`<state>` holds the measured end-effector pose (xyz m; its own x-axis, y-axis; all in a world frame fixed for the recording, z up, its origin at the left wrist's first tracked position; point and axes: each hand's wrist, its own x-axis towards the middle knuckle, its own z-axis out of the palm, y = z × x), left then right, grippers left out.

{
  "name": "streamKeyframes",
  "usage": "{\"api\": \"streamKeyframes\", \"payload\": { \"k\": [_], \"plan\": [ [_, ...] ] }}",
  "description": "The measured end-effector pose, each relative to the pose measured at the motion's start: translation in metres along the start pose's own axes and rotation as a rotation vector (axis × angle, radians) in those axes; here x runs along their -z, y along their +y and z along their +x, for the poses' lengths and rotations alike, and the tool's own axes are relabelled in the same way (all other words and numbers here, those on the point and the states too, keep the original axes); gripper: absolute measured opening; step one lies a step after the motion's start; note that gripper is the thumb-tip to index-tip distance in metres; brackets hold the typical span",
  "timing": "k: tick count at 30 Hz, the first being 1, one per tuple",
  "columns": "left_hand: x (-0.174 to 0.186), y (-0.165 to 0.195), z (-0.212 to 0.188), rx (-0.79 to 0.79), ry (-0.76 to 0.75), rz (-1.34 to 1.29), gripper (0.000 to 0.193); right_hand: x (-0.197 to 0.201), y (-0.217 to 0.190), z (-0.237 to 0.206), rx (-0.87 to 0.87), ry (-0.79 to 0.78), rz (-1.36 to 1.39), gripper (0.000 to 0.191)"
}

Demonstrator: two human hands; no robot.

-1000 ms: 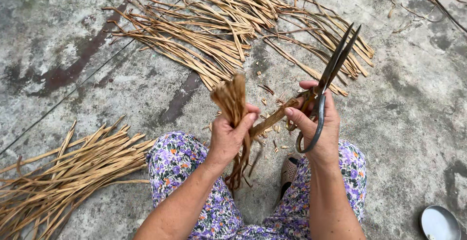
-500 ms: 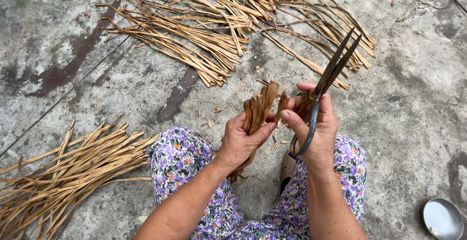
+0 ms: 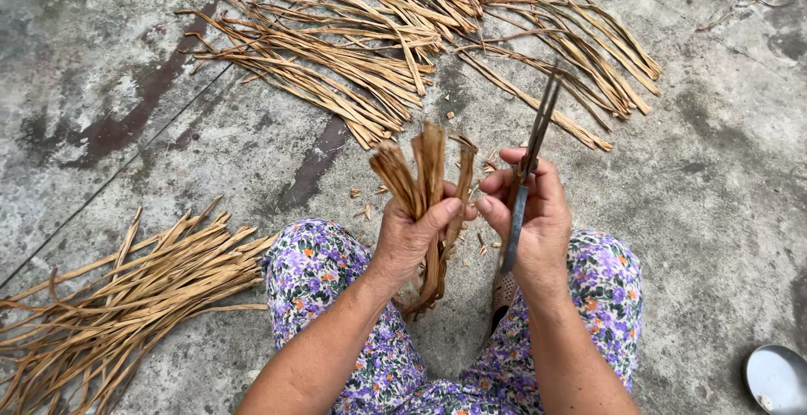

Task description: The person sits on a low stool on a concrete floor and trims dried palm-like leaves with scissors, cutting off hard midribs and damaged ends. They pick up leaves one at a time from piles on the ground, snip them, and place the trimmed strips back into piles.

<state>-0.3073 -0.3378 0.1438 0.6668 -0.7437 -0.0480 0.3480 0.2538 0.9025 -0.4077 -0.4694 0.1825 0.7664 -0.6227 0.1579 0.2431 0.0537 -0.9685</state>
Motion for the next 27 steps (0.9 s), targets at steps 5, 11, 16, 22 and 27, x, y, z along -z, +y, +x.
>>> {"api": "streamKeyframes", "payload": {
  "k": [5, 11, 16, 22, 27],
  "plan": [
    [0.011, -0.001, 0.004, -0.011, 0.111, -0.087, 0.024, -0.004, 0.001, -0.004, -0.068, -0.091, -0.243, 0.07],
    [0.015, -0.003, 0.004, -0.013, 0.091, -0.098, 0.026, -0.011, 0.005, -0.009, -0.094, -0.068, -0.371, 0.067],
    [0.014, 0.001, -0.002, -0.04, 0.013, 0.03, 0.021, -0.006, 0.0, -0.003, -0.093, 0.032, -0.135, 0.047],
    [0.008, 0.006, -0.001, 0.043, -0.13, 0.091, 0.021, 0.003, 0.002, -0.002, -0.093, 0.05, 0.114, 0.045],
    [0.007, 0.016, -0.003, 0.238, -0.25, 0.032, 0.018, 0.015, 0.007, 0.0, -0.036, 0.103, 0.141, 0.045]
  ]
}}
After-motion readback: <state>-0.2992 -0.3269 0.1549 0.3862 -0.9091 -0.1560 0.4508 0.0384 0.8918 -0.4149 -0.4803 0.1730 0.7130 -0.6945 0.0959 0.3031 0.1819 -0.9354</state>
